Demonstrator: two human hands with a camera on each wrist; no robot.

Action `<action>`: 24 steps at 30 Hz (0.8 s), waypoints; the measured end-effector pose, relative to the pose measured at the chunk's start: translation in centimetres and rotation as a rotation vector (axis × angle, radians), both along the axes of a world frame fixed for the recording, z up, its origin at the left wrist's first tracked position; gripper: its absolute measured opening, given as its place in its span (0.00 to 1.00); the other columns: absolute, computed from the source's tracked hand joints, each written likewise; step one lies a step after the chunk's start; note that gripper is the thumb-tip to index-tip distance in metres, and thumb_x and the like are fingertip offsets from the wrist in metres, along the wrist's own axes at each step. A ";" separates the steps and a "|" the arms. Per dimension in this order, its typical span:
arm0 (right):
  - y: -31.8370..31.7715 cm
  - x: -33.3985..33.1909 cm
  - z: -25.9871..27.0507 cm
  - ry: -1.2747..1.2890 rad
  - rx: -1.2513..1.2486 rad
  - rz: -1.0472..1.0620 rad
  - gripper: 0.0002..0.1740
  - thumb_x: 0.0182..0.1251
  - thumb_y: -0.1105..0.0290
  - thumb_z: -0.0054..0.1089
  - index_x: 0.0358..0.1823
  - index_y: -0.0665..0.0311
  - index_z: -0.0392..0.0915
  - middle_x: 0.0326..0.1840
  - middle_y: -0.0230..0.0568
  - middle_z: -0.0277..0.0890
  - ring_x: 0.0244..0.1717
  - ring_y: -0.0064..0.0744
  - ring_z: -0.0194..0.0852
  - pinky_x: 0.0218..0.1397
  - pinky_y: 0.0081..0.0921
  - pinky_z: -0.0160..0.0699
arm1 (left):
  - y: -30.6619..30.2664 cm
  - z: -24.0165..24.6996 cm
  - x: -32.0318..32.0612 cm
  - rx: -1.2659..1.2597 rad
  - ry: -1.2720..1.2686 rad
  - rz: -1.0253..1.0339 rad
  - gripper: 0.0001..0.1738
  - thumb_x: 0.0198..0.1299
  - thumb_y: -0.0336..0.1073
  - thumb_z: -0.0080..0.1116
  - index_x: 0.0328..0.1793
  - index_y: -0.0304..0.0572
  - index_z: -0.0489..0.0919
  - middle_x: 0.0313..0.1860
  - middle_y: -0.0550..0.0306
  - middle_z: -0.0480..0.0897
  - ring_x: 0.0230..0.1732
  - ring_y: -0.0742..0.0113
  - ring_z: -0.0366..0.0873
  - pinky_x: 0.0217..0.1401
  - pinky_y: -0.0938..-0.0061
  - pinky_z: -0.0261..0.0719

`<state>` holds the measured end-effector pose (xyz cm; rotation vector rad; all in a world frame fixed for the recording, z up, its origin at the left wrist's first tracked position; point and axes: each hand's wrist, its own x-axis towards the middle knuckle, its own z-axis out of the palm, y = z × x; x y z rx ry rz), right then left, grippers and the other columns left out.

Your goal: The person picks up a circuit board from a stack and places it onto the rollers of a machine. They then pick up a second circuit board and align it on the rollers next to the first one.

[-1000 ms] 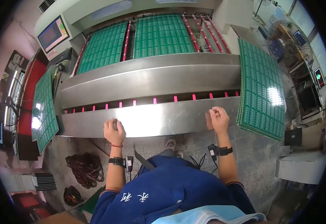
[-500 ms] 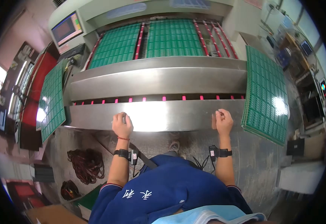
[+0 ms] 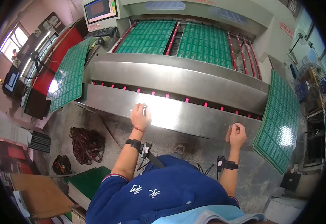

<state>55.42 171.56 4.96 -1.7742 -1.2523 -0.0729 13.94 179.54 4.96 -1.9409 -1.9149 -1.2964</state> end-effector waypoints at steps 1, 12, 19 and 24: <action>0.0 0.0 0.0 -0.006 -0.005 0.002 0.08 0.58 0.67 0.61 0.37 0.61 0.78 0.34 0.39 0.78 0.33 0.37 0.78 0.37 0.29 0.74 | 0.0 0.0 0.0 0.002 0.004 0.003 0.05 0.49 0.31 0.58 0.34 0.46 0.79 0.35 0.55 0.79 0.34 0.54 0.79 0.36 0.66 0.76; -0.1 -0.3 0.6 -0.052 -0.026 0.026 0.07 0.58 0.68 0.60 0.37 0.60 0.77 0.34 0.39 0.77 0.34 0.39 0.78 0.37 0.30 0.75 | 0.0 0.4 0.2 0.007 0.014 0.001 0.05 0.49 0.30 0.58 0.33 0.44 0.79 0.34 0.55 0.79 0.33 0.55 0.79 0.36 0.68 0.76; -0.1 -0.1 0.1 -0.079 -0.047 0.033 0.07 0.58 0.67 0.60 0.37 0.60 0.77 0.34 0.39 0.76 0.35 0.40 0.78 0.36 0.31 0.75 | 0.0 0.1 0.1 0.025 0.010 -0.023 0.06 0.46 0.30 0.58 0.33 0.46 0.78 0.34 0.55 0.78 0.33 0.53 0.78 0.34 0.66 0.75; -0.1 0.0 -0.1 -0.093 -0.064 0.018 0.07 0.58 0.67 0.60 0.37 0.59 0.77 0.34 0.38 0.76 0.34 0.39 0.77 0.36 0.31 0.75 | 0.1 -0.3 0.1 0.019 0.002 -0.005 0.07 0.46 0.29 0.58 0.33 0.46 0.78 0.35 0.55 0.78 0.33 0.53 0.78 0.34 0.65 0.75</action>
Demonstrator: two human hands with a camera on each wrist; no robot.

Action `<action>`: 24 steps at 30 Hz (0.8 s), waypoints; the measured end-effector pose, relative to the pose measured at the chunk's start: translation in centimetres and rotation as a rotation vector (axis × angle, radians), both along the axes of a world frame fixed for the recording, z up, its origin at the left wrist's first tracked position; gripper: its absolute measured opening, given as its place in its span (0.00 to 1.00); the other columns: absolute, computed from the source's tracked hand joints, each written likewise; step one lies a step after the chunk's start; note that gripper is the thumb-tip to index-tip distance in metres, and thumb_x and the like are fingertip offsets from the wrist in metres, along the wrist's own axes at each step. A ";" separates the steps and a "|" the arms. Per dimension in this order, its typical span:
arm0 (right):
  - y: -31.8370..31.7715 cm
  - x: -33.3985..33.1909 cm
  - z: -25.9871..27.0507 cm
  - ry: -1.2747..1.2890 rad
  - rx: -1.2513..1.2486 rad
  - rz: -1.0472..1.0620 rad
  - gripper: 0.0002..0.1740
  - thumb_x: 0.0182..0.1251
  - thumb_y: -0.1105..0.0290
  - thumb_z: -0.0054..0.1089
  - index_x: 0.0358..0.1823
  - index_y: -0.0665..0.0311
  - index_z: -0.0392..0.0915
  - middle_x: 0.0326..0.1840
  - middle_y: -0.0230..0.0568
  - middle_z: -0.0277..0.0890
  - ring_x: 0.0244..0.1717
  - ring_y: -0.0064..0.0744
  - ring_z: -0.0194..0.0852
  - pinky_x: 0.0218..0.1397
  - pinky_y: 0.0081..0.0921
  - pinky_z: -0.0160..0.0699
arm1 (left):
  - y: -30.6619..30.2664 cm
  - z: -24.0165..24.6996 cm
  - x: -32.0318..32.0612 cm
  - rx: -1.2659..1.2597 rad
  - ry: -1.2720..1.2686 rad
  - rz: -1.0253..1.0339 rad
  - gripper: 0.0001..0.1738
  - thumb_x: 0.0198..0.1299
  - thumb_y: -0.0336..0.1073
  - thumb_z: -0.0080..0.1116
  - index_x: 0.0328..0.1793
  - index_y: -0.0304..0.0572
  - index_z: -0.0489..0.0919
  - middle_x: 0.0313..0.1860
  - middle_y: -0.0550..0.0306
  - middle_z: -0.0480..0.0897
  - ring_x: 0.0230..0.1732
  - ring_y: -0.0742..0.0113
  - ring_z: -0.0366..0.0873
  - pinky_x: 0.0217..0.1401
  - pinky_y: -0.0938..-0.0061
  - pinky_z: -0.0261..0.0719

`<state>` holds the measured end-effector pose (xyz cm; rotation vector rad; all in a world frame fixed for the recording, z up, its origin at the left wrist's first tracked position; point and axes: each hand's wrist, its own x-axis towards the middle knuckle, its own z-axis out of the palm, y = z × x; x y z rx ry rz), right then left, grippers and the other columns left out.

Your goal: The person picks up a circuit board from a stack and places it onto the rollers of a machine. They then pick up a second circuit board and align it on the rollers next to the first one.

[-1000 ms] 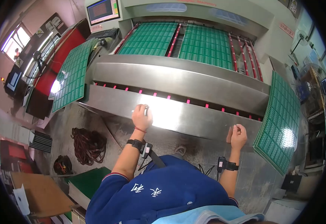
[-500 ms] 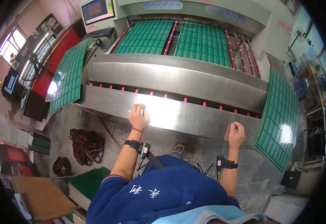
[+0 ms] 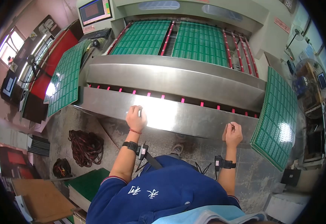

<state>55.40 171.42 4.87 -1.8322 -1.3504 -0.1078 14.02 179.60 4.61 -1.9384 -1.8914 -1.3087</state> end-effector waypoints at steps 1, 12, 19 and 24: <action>0.1 -0.1 -0.1 -0.009 -0.007 -0.007 0.07 0.59 0.67 0.60 0.37 0.58 0.77 0.34 0.38 0.76 0.34 0.39 0.77 0.36 0.31 0.75 | 0.1 -0.1 0.0 0.009 0.002 -0.009 0.07 0.45 0.29 0.58 0.33 0.47 0.78 0.35 0.55 0.78 0.33 0.53 0.78 0.34 0.65 0.75; 0.0 -0.3 0.0 -0.039 -0.031 0.035 0.06 0.60 0.68 0.58 0.37 0.60 0.77 0.35 0.38 0.75 0.35 0.39 0.77 0.37 0.32 0.74 | -0.3 1.0 0.0 0.021 -0.061 -0.003 0.04 0.45 0.29 0.59 0.30 0.45 0.78 0.30 0.55 0.77 0.31 0.55 0.77 0.32 0.66 0.74; 0.2 -0.1 -0.2 -0.078 -0.043 0.050 0.06 0.60 0.67 0.58 0.37 0.59 0.77 0.35 0.37 0.75 0.34 0.39 0.77 0.36 0.32 0.74 | -0.4 1.0 0.1 0.025 -0.054 0.004 0.04 0.45 0.29 0.59 0.30 0.45 0.78 0.30 0.55 0.76 0.30 0.55 0.76 0.32 0.66 0.74; -0.1 -0.5 0.4 -0.057 -0.089 0.043 0.06 0.60 0.67 0.58 0.37 0.59 0.76 0.36 0.37 0.75 0.34 0.40 0.77 0.36 0.32 0.74 | -0.4 0.7 0.0 0.015 -0.055 0.004 0.04 0.45 0.29 0.59 0.30 0.45 0.78 0.30 0.55 0.76 0.31 0.54 0.76 0.32 0.66 0.74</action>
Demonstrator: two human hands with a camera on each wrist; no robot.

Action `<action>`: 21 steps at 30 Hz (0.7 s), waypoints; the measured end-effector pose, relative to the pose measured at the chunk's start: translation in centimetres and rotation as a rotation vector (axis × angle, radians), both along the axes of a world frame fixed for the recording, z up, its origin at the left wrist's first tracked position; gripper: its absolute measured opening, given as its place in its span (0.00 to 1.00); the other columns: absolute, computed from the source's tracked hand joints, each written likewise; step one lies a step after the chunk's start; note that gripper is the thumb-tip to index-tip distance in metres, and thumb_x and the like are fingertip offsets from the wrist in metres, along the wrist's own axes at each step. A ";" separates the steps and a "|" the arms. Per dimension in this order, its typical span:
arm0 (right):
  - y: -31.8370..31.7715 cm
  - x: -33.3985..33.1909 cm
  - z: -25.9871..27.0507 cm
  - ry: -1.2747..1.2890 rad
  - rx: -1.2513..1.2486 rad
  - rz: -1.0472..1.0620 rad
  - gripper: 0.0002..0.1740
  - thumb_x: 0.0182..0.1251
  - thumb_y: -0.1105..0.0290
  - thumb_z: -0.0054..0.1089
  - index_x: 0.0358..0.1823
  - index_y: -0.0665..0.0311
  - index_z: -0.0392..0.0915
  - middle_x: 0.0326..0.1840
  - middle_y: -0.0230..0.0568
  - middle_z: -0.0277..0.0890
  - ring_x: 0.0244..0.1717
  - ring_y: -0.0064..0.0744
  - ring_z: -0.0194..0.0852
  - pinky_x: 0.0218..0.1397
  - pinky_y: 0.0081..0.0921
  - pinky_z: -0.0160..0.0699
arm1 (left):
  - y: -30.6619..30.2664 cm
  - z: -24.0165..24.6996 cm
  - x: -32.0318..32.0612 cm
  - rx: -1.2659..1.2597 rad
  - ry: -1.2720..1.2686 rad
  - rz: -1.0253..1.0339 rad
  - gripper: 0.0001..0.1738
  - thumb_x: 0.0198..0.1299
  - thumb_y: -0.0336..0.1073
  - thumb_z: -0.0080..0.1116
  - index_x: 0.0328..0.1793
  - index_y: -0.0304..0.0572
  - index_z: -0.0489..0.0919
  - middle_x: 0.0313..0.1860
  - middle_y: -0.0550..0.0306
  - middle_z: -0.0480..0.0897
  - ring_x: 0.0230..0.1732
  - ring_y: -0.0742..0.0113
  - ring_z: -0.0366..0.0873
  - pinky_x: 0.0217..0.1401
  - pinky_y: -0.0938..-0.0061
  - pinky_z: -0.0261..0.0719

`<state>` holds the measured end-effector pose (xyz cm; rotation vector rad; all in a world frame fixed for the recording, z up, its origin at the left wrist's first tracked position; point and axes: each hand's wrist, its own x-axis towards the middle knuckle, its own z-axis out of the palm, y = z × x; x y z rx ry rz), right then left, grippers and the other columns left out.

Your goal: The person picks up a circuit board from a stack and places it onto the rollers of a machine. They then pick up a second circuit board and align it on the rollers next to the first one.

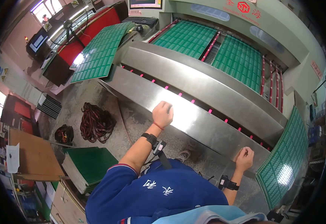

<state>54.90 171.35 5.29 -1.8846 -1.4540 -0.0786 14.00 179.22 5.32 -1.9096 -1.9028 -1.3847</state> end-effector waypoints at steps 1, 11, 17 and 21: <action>0.0 0.1 0.0 -0.002 0.001 -0.004 0.06 0.60 0.67 0.58 0.37 0.59 0.76 0.36 0.37 0.75 0.34 0.40 0.77 0.36 0.32 0.74 | 0.0 -0.1 0.0 -0.018 0.003 0.014 0.04 0.45 0.30 0.59 0.30 0.45 0.78 0.31 0.56 0.77 0.31 0.55 0.77 0.32 0.67 0.74; 0.0 0.0 0.0 0.035 0.065 0.042 0.05 0.61 0.69 0.56 0.35 0.61 0.76 0.33 0.38 0.74 0.31 0.37 0.75 0.36 0.29 0.73 | 0.0 0.1 0.1 -0.047 0.040 0.030 0.04 0.46 0.31 0.58 0.30 0.47 0.79 0.32 0.57 0.78 0.31 0.57 0.77 0.33 0.68 0.74; 0.1 0.0 -0.1 0.033 0.076 0.048 0.04 0.60 0.69 0.57 0.34 0.61 0.76 0.31 0.38 0.74 0.31 0.37 0.75 0.34 0.30 0.73 | -0.2 0.2 0.2 -0.067 0.024 0.038 0.03 0.46 0.32 0.58 0.30 0.47 0.79 0.32 0.57 0.78 0.31 0.57 0.77 0.33 0.68 0.74; 0.0 -0.1 0.1 0.037 0.074 0.049 0.04 0.59 0.70 0.58 0.34 0.61 0.76 0.31 0.39 0.74 0.31 0.39 0.76 0.34 0.31 0.73 | -0.1 0.2 0.2 -0.056 0.018 0.034 0.03 0.46 0.32 0.58 0.30 0.47 0.79 0.32 0.57 0.78 0.31 0.57 0.77 0.34 0.68 0.75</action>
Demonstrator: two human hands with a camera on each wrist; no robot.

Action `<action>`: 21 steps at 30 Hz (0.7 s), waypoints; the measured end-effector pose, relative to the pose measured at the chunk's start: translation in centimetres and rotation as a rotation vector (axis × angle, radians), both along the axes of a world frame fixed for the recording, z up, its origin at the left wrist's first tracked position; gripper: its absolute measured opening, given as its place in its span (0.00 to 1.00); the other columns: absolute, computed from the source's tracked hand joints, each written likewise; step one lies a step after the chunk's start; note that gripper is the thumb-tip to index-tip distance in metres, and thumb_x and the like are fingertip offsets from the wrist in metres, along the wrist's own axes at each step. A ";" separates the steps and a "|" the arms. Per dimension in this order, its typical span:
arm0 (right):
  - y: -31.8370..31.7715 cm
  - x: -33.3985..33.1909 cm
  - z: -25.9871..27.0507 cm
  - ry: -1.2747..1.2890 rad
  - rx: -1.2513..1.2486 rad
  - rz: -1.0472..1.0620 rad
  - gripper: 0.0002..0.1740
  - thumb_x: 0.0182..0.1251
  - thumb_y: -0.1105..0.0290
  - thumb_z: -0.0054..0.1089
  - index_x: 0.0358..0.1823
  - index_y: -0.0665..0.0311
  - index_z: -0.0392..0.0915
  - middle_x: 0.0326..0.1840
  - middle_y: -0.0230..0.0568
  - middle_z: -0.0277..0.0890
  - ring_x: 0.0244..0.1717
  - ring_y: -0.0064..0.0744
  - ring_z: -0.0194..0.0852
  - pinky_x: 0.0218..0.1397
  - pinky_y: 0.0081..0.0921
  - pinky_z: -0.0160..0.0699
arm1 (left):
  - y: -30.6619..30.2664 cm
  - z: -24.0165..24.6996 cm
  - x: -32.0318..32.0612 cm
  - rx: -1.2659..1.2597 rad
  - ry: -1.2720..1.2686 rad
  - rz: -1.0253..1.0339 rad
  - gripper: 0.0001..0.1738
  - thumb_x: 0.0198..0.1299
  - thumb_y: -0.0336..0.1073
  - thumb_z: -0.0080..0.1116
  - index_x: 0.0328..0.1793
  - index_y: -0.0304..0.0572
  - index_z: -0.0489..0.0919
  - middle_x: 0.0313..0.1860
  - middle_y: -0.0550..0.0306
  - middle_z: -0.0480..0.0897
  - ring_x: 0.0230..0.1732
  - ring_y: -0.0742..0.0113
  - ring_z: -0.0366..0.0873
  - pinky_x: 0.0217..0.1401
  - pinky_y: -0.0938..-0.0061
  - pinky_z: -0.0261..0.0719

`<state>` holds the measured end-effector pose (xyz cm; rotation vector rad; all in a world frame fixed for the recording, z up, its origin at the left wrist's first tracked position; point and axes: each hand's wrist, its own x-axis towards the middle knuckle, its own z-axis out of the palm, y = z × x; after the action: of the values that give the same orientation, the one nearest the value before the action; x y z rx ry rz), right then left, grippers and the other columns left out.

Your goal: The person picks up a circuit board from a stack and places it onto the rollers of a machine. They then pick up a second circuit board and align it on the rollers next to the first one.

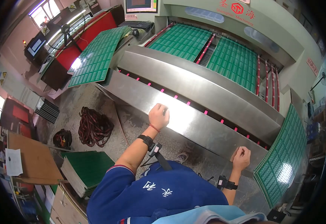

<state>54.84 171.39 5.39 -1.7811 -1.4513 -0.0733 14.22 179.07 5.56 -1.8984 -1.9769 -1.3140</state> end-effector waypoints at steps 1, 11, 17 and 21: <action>0.0 -0.1 0.1 0.001 0.001 0.000 0.04 0.59 0.70 0.58 0.34 0.61 0.76 0.31 0.39 0.74 0.31 0.39 0.76 0.34 0.31 0.73 | 0.0 0.0 0.1 0.013 -0.009 -0.006 0.04 0.45 0.31 0.59 0.30 0.46 0.78 0.31 0.56 0.77 0.31 0.56 0.77 0.33 0.66 0.74; -0.1 0.0 -0.2 0.006 0.008 0.003 0.04 0.59 0.69 0.58 0.34 0.61 0.76 0.32 0.39 0.74 0.31 0.40 0.76 0.34 0.31 0.73 | 0.0 -0.2 0.1 0.004 -0.009 -0.007 0.04 0.44 0.30 0.60 0.29 0.46 0.77 0.30 0.55 0.76 0.31 0.54 0.76 0.32 0.65 0.73; -0.1 0.0 -0.4 -0.024 0.027 0.001 0.04 0.60 0.70 0.57 0.34 0.61 0.76 0.32 0.39 0.74 0.31 0.38 0.75 0.35 0.30 0.73 | -0.1 -0.2 0.0 0.034 -0.018 -0.016 0.04 0.45 0.31 0.60 0.29 0.46 0.77 0.30 0.55 0.76 0.31 0.55 0.76 0.32 0.65 0.73; -0.1 0.0 -0.4 -0.013 0.009 -0.004 0.03 0.61 0.71 0.57 0.34 0.61 0.76 0.32 0.39 0.74 0.31 0.37 0.75 0.35 0.29 0.73 | 0.0 -0.1 -0.1 0.044 -0.002 -0.010 0.04 0.45 0.31 0.60 0.29 0.46 0.77 0.29 0.56 0.76 0.31 0.55 0.76 0.32 0.66 0.73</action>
<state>54.84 171.32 4.97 -1.7790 -1.4546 -0.0941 14.16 179.04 5.42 -1.8910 -1.9257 -1.3510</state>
